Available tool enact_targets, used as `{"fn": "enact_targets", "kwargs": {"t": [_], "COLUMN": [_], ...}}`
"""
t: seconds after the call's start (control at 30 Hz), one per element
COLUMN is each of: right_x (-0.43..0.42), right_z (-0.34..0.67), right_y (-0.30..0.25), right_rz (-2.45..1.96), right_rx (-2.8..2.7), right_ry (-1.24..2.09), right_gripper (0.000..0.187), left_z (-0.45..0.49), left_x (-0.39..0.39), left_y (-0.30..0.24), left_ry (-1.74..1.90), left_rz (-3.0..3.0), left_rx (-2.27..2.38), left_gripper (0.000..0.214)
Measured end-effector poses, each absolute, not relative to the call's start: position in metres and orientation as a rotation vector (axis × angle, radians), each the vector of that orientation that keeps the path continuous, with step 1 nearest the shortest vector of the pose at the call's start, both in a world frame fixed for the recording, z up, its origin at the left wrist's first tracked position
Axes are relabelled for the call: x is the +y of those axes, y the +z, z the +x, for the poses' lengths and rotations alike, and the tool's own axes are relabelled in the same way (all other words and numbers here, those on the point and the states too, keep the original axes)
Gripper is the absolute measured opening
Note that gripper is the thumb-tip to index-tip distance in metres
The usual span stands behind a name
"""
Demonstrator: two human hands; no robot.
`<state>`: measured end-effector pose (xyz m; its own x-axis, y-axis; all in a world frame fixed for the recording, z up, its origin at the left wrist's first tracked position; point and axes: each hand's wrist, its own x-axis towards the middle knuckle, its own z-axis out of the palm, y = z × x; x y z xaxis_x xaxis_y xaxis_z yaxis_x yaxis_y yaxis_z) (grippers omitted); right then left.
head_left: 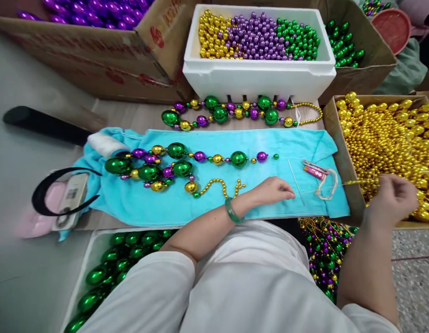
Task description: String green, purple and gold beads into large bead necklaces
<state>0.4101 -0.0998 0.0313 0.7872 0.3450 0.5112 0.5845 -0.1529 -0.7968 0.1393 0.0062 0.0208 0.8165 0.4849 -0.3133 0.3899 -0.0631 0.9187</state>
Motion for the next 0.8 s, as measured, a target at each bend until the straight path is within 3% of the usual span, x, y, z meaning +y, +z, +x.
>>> {"fn": "enact_targets", "kwargs": {"t": [0.17,0.23,0.3,0.33,0.4,0.47,0.53,0.6,0.8], "right_x": [-0.083,-0.08,-0.079,-0.078,-0.076,-0.071,-0.066,-0.062,-0.058], "right_z": [0.461,0.455,0.424,0.402,0.354,0.313,0.293,0.294,0.333], "right_y": [0.032,0.034,0.036,0.037,0.036,0.032,0.027,0.023,0.015], "right_rz": [-1.752,-1.948,-2.058,-2.0,-1.767,-1.586,-1.598,-1.683,-1.816], "right_rx": [-0.369,-0.609,-1.022,-1.175,-1.397,-1.593,-1.603,-1.541,-1.333], "right_ry": [-0.383,-0.451,-0.419,-0.328,0.197,0.717,0.967,1.012,0.756], "right_gripper": [0.015,0.004,0.023,0.037,0.045,0.044,0.032,0.024,0.023], "left_z": [0.106,0.1,0.099,0.1,0.104,0.109,0.111,0.107,0.076], "left_x": [0.014,0.017,0.019,0.02,0.02,0.019,0.021,0.024,0.033], "left_y": [0.02,0.018,0.018,0.019,0.022,0.026,0.03,0.03,0.025], "left_ry": [0.124,0.156,0.188,0.201,0.224,0.254,0.275,0.257,0.088], "left_rz": [1.453,1.343,1.312,1.315,1.331,1.362,1.399,1.45,1.634], "left_rx": [0.722,0.747,0.794,0.809,0.805,0.778,0.76,0.778,0.925], "left_gripper": [0.021,0.022,0.022,0.022,0.02,0.02,0.021,0.023,0.027]}}
